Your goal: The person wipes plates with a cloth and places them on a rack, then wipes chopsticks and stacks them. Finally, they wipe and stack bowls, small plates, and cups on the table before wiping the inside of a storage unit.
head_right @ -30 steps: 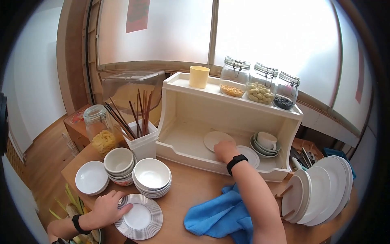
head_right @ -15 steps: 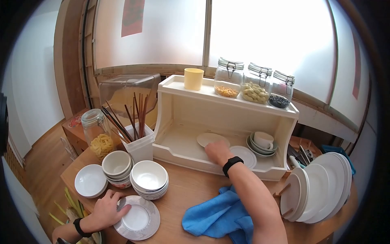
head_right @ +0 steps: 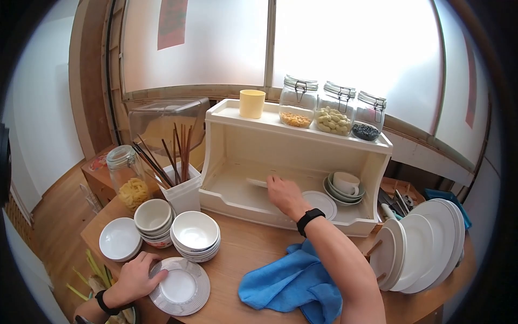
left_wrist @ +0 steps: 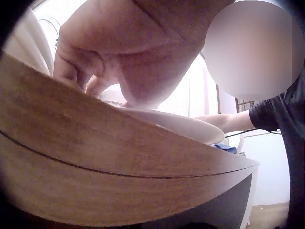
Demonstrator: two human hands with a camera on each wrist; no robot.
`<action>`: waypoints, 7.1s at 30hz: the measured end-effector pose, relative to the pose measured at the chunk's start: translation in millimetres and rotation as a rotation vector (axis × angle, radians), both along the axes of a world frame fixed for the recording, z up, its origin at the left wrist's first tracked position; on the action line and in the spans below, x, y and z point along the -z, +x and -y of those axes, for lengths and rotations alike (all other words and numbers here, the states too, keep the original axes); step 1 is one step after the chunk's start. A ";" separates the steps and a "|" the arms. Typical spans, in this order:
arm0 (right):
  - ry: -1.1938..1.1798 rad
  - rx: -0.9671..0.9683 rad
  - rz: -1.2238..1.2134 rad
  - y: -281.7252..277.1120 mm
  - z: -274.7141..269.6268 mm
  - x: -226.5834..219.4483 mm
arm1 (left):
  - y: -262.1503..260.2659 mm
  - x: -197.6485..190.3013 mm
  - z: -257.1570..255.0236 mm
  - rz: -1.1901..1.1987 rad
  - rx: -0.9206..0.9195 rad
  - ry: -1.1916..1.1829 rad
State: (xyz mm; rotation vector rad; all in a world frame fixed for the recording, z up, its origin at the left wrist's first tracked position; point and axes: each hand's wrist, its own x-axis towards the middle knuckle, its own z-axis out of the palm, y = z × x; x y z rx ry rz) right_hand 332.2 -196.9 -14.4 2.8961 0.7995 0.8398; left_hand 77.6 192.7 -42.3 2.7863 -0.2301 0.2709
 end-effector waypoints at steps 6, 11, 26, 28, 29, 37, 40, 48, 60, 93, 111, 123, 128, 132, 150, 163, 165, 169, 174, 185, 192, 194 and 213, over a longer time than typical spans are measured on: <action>0.324 -0.011 0.019 1.3 2.8 -7.9 | -6.3 -10.3 3.7 -0.085 -0.051 -0.030; 0.600 0.070 0.048 1.6 6.1 -16.6 | -4.4 -3.1 -2.2 -0.008 -0.013 0.020; 0.492 -0.201 0.277 -228.4 -31.7 -128.5 | -27.4 -67.2 58.6 -0.867 0.464 -1.382; 0.356 -0.302 0.273 -275.0 -34.9 -115.9 | -32.5 -79.1 75.1 -0.935 0.578 -1.653; 0.288 -0.365 0.267 -293.5 -36.6 -105.3 | -35.4 -82.7 80.6 -0.964 0.644 -1.788; -0.022 -0.542 0.080 -333.3 -20.0 -44.4 | -63.4 -59.2 94.7 -0.906 0.292 -1.561; 0.047 -0.243 -0.078 -318.7 4.7 -25.5 | -66.1 -58.5 83.2 -0.827 0.228 -1.506; 0.209 0.185 -0.497 -275.9 61.2 14.3 | -66.0 -49.5 78.2 -0.872 0.289 -1.385; 0.231 -0.400 -0.325 -358.4 -50.8 -20.0 | -71.1 -29.9 113.7 -1.070 0.477 -1.283; 1.429 -0.177 -0.953 -344.4 2.7 4.3 | -65.1 -24.2 144.8 -0.837 0.421 -1.526; 0.252 0.084 -0.469 -348.7 44.3 -27.6 | -70.5 -28.9 104.4 -0.819 0.328 -1.479; 0.352 0.089 -0.297 -346.2 10.1 -59.6 | -77.1 -25.9 94.4 -0.896 0.306 -1.466; 0.892 -0.027 -1.251 -332.6 -9.3 -38.9 | -80.9 -31.3 92.5 -0.921 0.417 -1.395; 1.145 -0.082 -1.482 -331.5 -17.6 -28.7 | -76.0 -33.5 77.6 -1.023 0.438 -1.083; 1.393 0.042 -1.355 -329.0 -12.9 -11.4 | -36.6 -11.1 -18.6 -0.663 -0.052 -0.550; 1.305 0.101 -1.487 -315.4 -34.6 -5.3 | -76.4 -13.5 -43.4 -0.661 0.065 -1.250; 1.283 0.082 -1.514 -309.8 -42.4 -0.9 | -75.5 -14.4 -26.8 -0.702 0.120 -1.290; 1.261 0.093 -1.568 -302.0 -57.8 7.8 | -68.7 -11.9 5.3 -0.723 0.141 -1.290; 1.273 0.106 -1.596 -295.9 -59.9 25.4 | -58.8 -9.9 20.8 -0.760 0.184 -1.206; 1.229 0.091 -1.624 -293.4 -68.4 22.6 | -41.4 6.1 32.2 -0.797 0.184 -1.010; 1.238 0.083 -1.621 -288.6 -67.2 32.2 | -44.2 -18.4 37.3 -0.648 0.186 -0.569; 1.250 0.100 -1.616 -288.0 -67.5 32.4 | -44.0 -21.5 37.0 -0.645 0.179 -0.515; 1.143 0.112 -1.709 -280.8 -66.7 21.1 | -11.3 18.3 -122.3 -0.421 -0.320 -1.308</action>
